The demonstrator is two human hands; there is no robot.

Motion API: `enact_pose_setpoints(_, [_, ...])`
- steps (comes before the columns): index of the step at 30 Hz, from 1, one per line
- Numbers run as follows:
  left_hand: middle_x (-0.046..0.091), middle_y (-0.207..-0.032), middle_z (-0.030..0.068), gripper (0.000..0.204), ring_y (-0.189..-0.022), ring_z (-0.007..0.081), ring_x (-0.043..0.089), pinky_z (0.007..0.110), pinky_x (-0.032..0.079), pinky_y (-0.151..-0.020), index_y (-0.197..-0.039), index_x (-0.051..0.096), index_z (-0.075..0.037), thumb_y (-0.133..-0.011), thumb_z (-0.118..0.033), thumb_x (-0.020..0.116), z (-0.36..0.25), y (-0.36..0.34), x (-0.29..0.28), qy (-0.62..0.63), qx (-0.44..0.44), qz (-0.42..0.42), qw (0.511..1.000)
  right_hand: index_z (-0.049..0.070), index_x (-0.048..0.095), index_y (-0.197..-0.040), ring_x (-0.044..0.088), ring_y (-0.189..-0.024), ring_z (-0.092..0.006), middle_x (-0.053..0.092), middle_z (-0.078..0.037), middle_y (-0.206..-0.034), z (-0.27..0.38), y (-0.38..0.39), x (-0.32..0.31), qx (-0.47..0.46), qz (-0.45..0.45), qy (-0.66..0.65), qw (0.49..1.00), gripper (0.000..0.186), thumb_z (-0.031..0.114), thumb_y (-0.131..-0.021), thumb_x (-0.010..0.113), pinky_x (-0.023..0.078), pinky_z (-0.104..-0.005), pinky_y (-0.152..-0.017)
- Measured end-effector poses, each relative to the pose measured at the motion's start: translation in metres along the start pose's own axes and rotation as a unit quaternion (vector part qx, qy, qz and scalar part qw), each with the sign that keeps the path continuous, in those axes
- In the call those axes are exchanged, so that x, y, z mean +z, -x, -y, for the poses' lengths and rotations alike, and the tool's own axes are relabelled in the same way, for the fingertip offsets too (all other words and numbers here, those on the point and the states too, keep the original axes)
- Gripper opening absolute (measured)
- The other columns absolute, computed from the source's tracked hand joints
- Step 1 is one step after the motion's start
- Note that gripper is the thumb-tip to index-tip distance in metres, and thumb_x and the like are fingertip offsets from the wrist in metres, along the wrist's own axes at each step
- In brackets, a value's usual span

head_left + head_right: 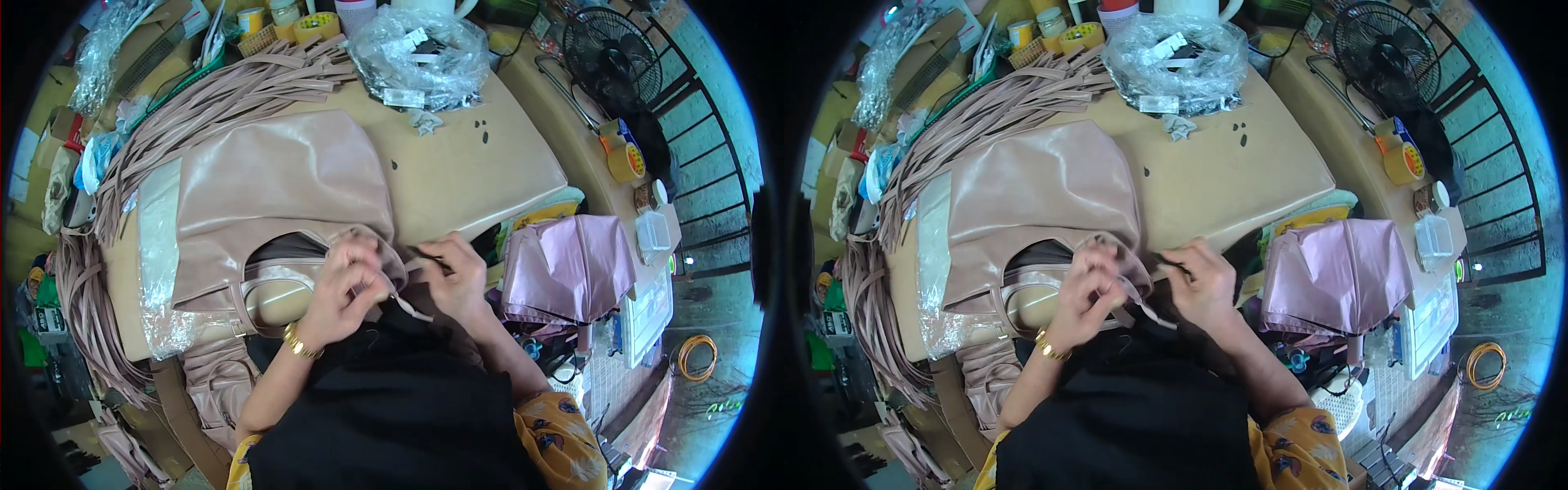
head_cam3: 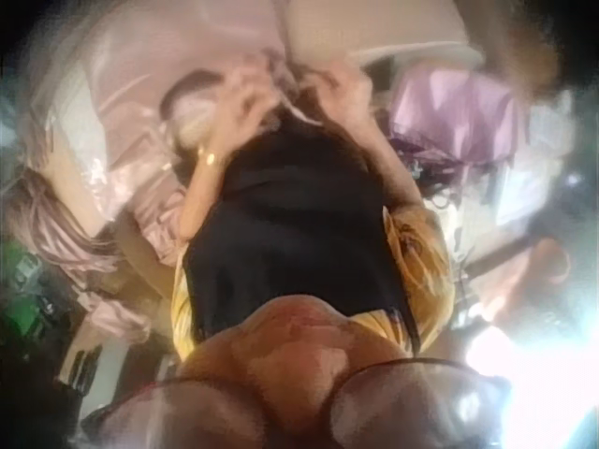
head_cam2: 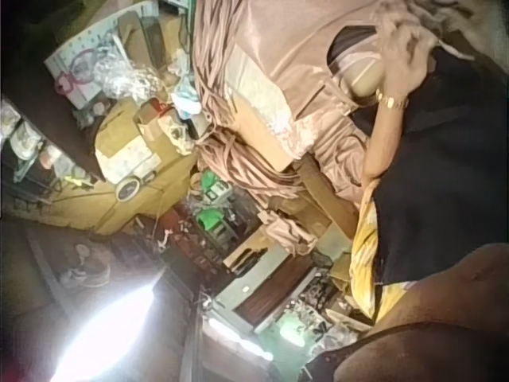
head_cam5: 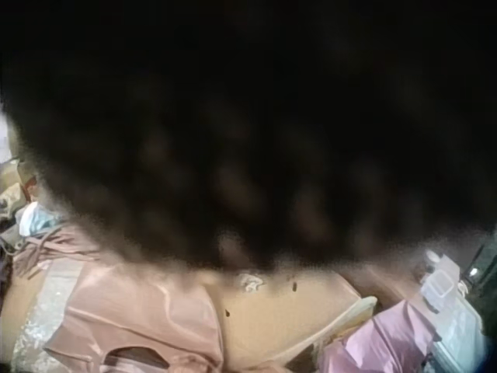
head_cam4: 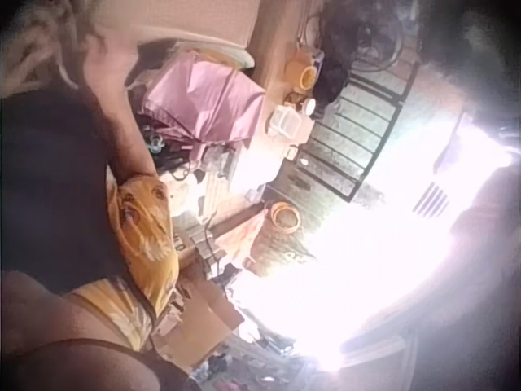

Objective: The person attaches a brand tag to the handle of a leather tote bag and uses a small tool to trim excess threads from the seams and interior.

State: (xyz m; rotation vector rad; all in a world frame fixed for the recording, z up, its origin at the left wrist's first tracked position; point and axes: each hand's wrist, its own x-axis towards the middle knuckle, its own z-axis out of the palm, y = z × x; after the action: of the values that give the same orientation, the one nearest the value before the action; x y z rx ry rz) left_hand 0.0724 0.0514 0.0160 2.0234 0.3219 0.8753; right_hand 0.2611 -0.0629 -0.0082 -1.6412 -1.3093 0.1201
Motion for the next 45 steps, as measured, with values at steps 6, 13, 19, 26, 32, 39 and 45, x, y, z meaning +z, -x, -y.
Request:
enact_pose_setpoints(6, [0.06,-0.089,0.0064,0.012,-0.072,0.0097,0.059,0.023,0.049,-0.064,-0.097,0.058,-0.001,-0.09,-0.008,0.065,-0.052,0.051,-0.067,0.129,-0.252,-0.229,0.931,-0.001,0.061,-0.101,0.059,-0.08,-0.0146,0.056,-0.007,-0.095,-0.01,0.019,-0.007,0.183,0.005,-0.203,0.962,0.028,-0.001,-0.078,0.075,0.05,-0.0261,-0.071])
enact_pose_setpoints(13, [0.065,-0.094,0.0122,0.026,-0.089,0.0269,0.062,0.037,0.049,-0.08,-0.102,0.067,-0.004,-0.077,-0.009,0.074,-0.05,0.025,-0.063,-0.246,-0.012,-0.122,0.961,0.004,0.065,-0.106,0.065,-0.081,-0.0156,0.061,-0.008,-0.097,0.022,0.0,0.018,0.097,0.067,-0.181,0.976,0.037,-0.002,-0.072,0.079,0.053,-0.0254,-0.066])
enact_pose_setpoints(19, [0.067,-0.1,0.012,0.017,-0.087,0.0306,0.063,0.037,0.05,-0.076,-0.097,0.069,-0.003,-0.081,-0.009,0.07,-0.019,-0.047,-0.048,-0.244,-0.045,0.114,0.962,0.003,0.068,-0.096,0.064,-0.067,-0.0171,0.065,-0.009,-0.081,0.023,-0.016,0.029,-0.028,0.032,-0.065,0.997,0.027,-0.001,-0.071,0.077,0.049,-0.0292,-0.057])
enact_pose_setpoints(26, [0.062,-0.076,0.0113,0.018,-0.068,0.0234,0.056,0.034,0.046,-0.066,-0.092,0.069,0.001,-0.091,-0.017,0.064,0.028,-0.048,-0.041,-0.042,-0.154,0.222,0.962,0.003,0.066,-0.087,0.063,-0.064,-0.0148,0.065,-0.007,-0.078,0.017,-0.023,0.032,-0.108,0.069,0.059,0.99,0.012,0.004,-0.077,0.072,0.048,-0.0294,-0.057])
enact_pose_setpoints(32, [0.065,-0.079,0.0058,0.028,-0.072,0.0111,0.052,0.029,0.044,-0.067,-0.095,0.068,0.003,-0.095,-0.024,0.062,0.046,-0.048,-0.042,0.062,-0.26,0.258,0.929,0.005,0.069,-0.09,0.059,-0.066,-0.0096,0.065,-0.004,-0.078,0.001,-0.039,0.021,0.208,0.083,-0.216,0.951,0.006,0.01,-0.087,0.068,0.046,-0.0257,-0.061])
enact_pose_setpoints(39, [0.061,-0.072,-0.0031,0.026,-0.07,0.0063,0.049,0.026,0.043,-0.066,-0.093,0.07,0.001,-0.094,-0.024,0.063,0.044,-0.061,-0.043,0.061,-0.319,0.283,0.902,0.006,0.064,-0.085,0.064,-0.074,-0.026,0.061,-0.007,-0.086,0.035,-0.04,0.014,-0.195,0.196,0.162,0.947,0.025,-0.001,-0.062,0.069,0.051,-0.035,-0.065])
enact_pose_setpoints(45, [0.066,-0.076,-0.0004,0.022,-0.071,0.0082,0.053,0.028,0.045,-0.07,-0.094,0.071,0.001,-0.091,-0.019,0.062,0.045,-0.06,-0.043,0.117,-0.353,0.256,0.892,0.001,0.059,-0.084,0.061,-0.069,-0.0257,0.059,-0.01,-0.084,0.016,-0.054,0.025,-0.116,0.184,0.041,0.975,0.021,-0.004,-0.065,0.066,0.049,-0.0369,-0.063])
